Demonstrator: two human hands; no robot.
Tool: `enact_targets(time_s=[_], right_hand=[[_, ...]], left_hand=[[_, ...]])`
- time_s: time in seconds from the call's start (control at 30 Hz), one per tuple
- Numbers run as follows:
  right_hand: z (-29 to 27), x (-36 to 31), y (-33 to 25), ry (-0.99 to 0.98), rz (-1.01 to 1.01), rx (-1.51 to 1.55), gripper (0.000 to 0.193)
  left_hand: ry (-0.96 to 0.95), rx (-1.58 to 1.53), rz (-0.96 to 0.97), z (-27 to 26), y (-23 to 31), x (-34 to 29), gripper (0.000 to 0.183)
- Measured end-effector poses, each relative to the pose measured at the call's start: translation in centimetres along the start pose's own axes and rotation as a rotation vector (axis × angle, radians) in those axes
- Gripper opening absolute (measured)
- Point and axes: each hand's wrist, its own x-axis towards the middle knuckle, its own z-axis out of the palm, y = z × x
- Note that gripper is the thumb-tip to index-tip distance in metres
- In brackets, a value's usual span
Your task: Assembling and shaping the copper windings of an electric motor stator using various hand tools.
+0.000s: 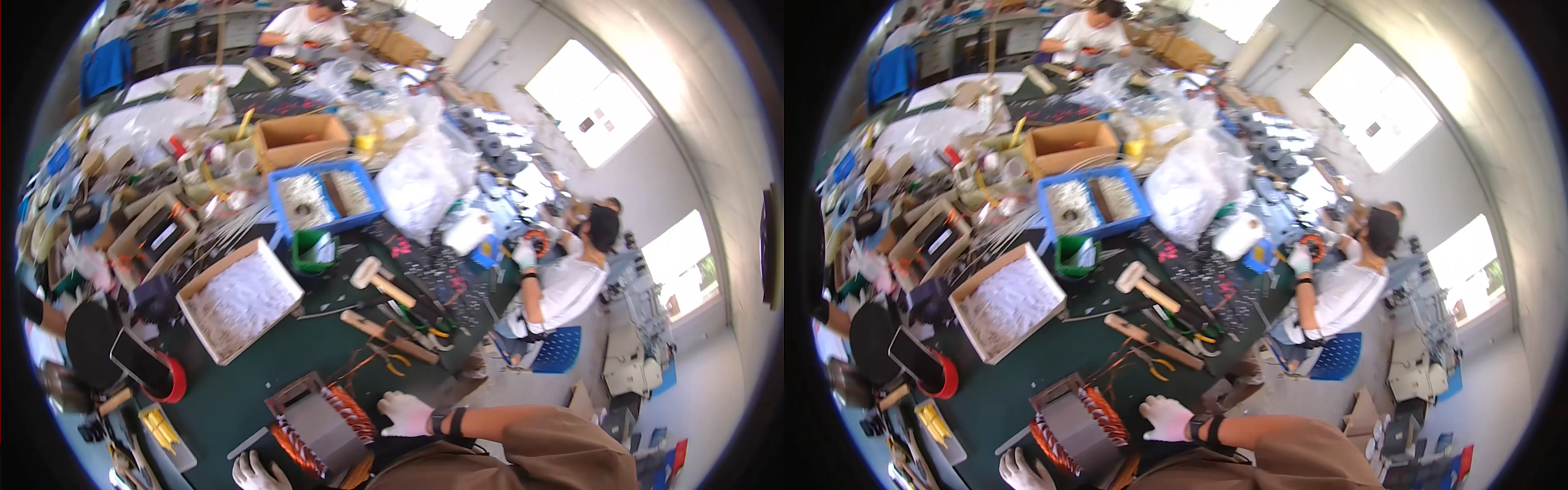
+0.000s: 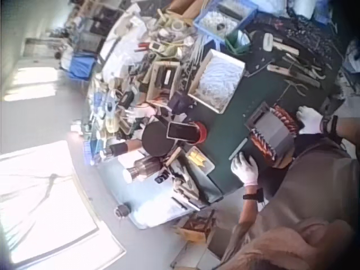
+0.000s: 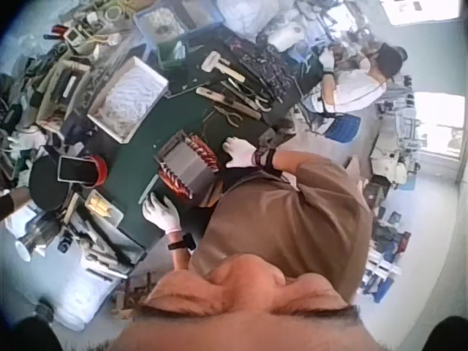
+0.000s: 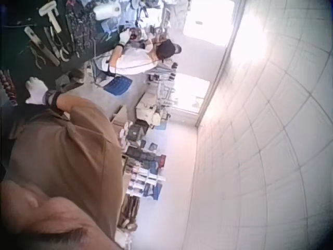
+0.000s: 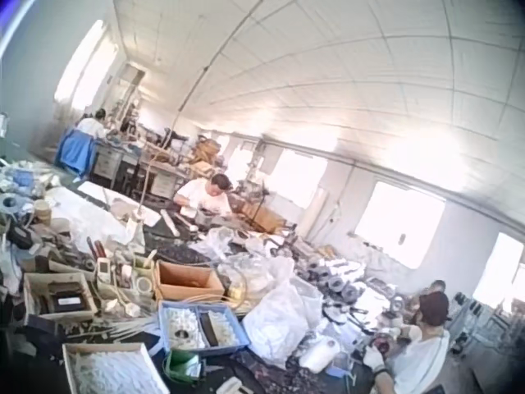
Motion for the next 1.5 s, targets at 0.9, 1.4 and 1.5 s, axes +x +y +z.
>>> enact_targets(time_s=[0.9, 1.4, 1.5], right_hand=[[-2.1, 2.2, -5.7, -0.187, 0.466, -0.006, 0.066], [-0.7, 2.1, -3.9, -0.195, 0.313, 0.027, 0.062], [-0.8, 2.4, -2.5, -0.193, 0.249, 0.001, 0.059]], left_hand=[[-0.216, -0.159, 0.341, -3.8, -4.3, 2.8, 0.044], [-0.173, -0.122, 0.34, -4.4, -3.5, 2.4, 0.045], [-0.205, -0.09, 0.305, -4.3, -2.3, 2.8, 0.046]])
